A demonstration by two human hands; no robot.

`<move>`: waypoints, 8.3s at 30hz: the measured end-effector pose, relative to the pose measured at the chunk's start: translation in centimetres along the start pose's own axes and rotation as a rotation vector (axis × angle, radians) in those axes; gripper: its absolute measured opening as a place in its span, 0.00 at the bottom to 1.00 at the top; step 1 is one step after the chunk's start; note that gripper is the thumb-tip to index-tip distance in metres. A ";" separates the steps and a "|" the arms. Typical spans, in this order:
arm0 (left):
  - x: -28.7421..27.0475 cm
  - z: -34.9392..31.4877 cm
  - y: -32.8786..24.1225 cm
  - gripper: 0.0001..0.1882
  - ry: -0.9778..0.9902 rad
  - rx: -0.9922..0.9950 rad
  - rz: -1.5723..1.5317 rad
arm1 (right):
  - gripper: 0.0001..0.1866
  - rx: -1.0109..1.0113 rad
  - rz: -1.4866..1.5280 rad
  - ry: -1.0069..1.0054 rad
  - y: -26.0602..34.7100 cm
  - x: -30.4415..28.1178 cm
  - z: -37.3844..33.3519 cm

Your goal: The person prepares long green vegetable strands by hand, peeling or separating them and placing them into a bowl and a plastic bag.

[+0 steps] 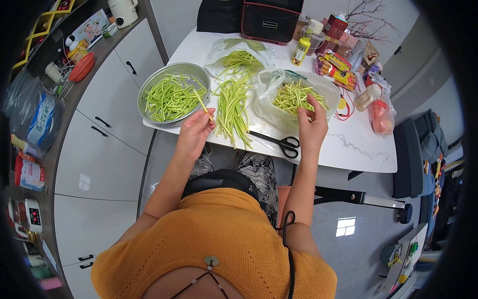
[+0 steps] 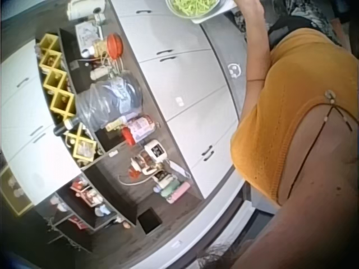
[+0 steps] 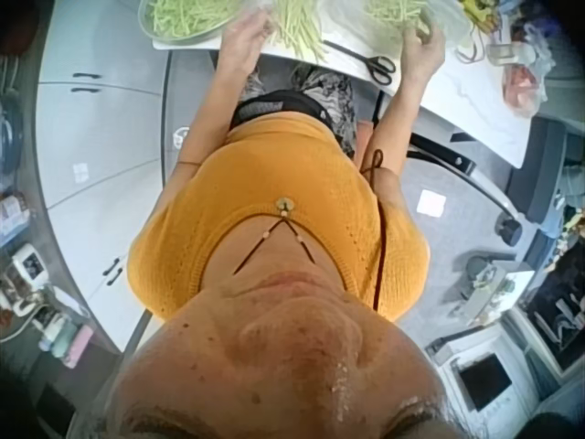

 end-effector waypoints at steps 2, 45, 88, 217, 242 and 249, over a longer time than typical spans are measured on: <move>-0.2 0.1 0.5 0.14 0.028 -0.019 0.002 | 0.15 -0.047 -0.023 0.084 0.8 1.1 -0.9; 1.4 -0.7 1.1 0.08 0.077 -0.104 0.099 | 0.06 -0.250 -0.064 0.675 7.2 8.9 -8.1; 2.6 -2.0 4.6 0.07 0.187 -0.149 0.286 | 0.08 0.308 0.688 0.718 4.6 10.0 -8.7; 4.6 -2.3 1.0 0.10 0.329 0.209 0.934 | 0.22 0.234 0.789 0.800 4.1 9.4 -8.4; 4.6 -2.2 -0.2 0.10 0.280 0.242 0.931 | 0.22 0.380 1.039 0.901 3.8 10.1 -9.0; 6.0 -2.8 -1.0 0.09 0.334 0.342 1.024 | 0.31 0.227 0.972 1.062 5.5 10.4 -10.1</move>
Point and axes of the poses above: each hand's wrist, its own z-axis towards the middle knuckle, its own x-axis out of the palm, y = z × x, the point moved 9 cm from there along z, towards the middle knuckle, and after that the axes turned 12 degrees about -z, right-handed, at the moved point
